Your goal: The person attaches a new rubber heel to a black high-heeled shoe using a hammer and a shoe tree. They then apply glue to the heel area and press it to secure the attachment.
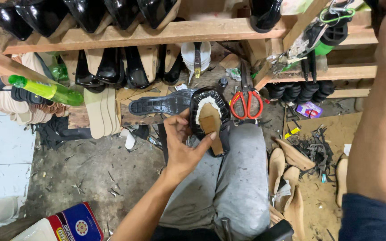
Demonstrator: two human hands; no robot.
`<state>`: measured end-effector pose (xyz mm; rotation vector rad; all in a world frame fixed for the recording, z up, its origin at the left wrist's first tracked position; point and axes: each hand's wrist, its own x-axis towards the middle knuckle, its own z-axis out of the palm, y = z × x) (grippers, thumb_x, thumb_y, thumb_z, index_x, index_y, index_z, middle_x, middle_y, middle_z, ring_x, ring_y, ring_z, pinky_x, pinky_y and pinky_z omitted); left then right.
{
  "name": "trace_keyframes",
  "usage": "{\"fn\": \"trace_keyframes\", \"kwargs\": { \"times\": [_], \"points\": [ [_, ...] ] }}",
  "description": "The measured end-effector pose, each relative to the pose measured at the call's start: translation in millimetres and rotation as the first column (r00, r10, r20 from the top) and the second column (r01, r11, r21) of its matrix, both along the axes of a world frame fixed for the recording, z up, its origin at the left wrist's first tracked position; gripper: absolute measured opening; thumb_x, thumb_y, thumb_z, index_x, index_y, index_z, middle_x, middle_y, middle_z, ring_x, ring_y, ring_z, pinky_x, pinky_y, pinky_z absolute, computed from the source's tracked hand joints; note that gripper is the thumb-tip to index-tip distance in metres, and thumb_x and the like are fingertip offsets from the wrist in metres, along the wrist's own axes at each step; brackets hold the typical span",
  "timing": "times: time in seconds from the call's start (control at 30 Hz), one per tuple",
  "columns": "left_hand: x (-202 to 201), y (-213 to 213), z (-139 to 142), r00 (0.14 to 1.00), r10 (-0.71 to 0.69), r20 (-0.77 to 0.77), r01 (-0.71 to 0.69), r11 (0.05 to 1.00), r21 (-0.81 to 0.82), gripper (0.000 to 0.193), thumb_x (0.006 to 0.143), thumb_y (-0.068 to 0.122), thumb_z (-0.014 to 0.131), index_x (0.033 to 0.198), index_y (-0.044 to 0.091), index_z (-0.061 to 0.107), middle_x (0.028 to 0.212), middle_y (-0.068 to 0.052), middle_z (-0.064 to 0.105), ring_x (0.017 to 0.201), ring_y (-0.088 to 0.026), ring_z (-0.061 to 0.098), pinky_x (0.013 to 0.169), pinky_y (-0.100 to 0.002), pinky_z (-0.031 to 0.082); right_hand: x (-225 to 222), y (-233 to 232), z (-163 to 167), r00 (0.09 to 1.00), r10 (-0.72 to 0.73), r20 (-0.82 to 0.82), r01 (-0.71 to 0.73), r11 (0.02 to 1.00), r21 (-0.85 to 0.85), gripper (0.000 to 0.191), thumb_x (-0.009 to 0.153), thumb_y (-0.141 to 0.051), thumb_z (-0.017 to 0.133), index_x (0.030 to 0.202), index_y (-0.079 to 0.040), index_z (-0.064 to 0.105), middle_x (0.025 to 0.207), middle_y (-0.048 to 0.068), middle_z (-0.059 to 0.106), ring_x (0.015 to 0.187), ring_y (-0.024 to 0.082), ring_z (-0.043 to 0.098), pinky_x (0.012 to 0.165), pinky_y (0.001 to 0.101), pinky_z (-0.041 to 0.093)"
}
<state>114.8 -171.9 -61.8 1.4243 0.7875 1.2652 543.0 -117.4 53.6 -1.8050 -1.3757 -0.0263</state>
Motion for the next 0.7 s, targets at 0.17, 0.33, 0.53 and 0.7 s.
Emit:
{"fn": "trace_keyframes", "kwargs": {
  "times": [0.17,0.33,0.53,0.7],
  "points": [
    [-5.4,-0.8,11.4,0.993,-0.040,0.115,0.044,0.998,-0.036,0.070,0.085,-0.002,0.084,0.125,0.009,0.027,0.139,-0.019,0.053,0.128,-0.023,0.062,0.104,-0.037,0.057,-130.2,-130.3,-54.7,0.750,0.318,-0.580,-0.224,0.947,0.229,0.017,0.114,0.001,0.059,0.130,0.004,0.054,0.115,0.019,0.067,0.101,0.023,0.069,0.091,0.0362,0.061],
    [10.4,-15.5,21.2,0.956,-0.244,0.162,0.250,0.968,-0.021,0.068,0.088,-0.005,0.081,0.126,0.010,0.027,0.142,-0.021,0.058,0.129,-0.024,0.063,0.105,-0.037,0.057,-234.0,-165.0,-103.5,0.773,0.389,-0.501,-0.480,0.875,-0.061,0.087,0.086,-0.014,0.082,0.155,0.003,0.031,0.151,0.024,0.048,0.140,0.030,0.044,0.116,0.0429,0.033],
    [6.9,-32.1,36.1,0.944,-0.273,0.185,0.287,0.956,-0.054,0.062,0.088,-0.004,0.080,0.124,0.008,0.031,0.143,-0.022,0.058,0.131,-0.024,0.061,0.102,-0.035,0.057,-260.3,-182.2,-84.1,0.725,0.272,-0.632,-0.407,0.910,-0.076,0.070,0.083,-0.007,0.081,0.145,-0.001,0.048,0.128,0.011,0.069,0.114,0.019,0.067,0.100,0.0325,0.055],
    [-2.6,-46.9,54.8,0.963,-0.263,0.056,0.265,0.964,-0.027,0.074,0.087,-0.002,0.080,0.141,0.006,0.029,0.147,-0.022,0.053,0.136,-0.026,0.058,0.102,-0.036,0.053,-270.3,-195.8,-71.6,0.721,0.256,-0.643,-0.370,0.928,-0.046,0.071,0.082,0.000,0.079,0.145,-0.001,0.046,0.130,0.010,0.066,0.115,0.017,0.065,0.094,0.0321,0.059]
  ]
}}
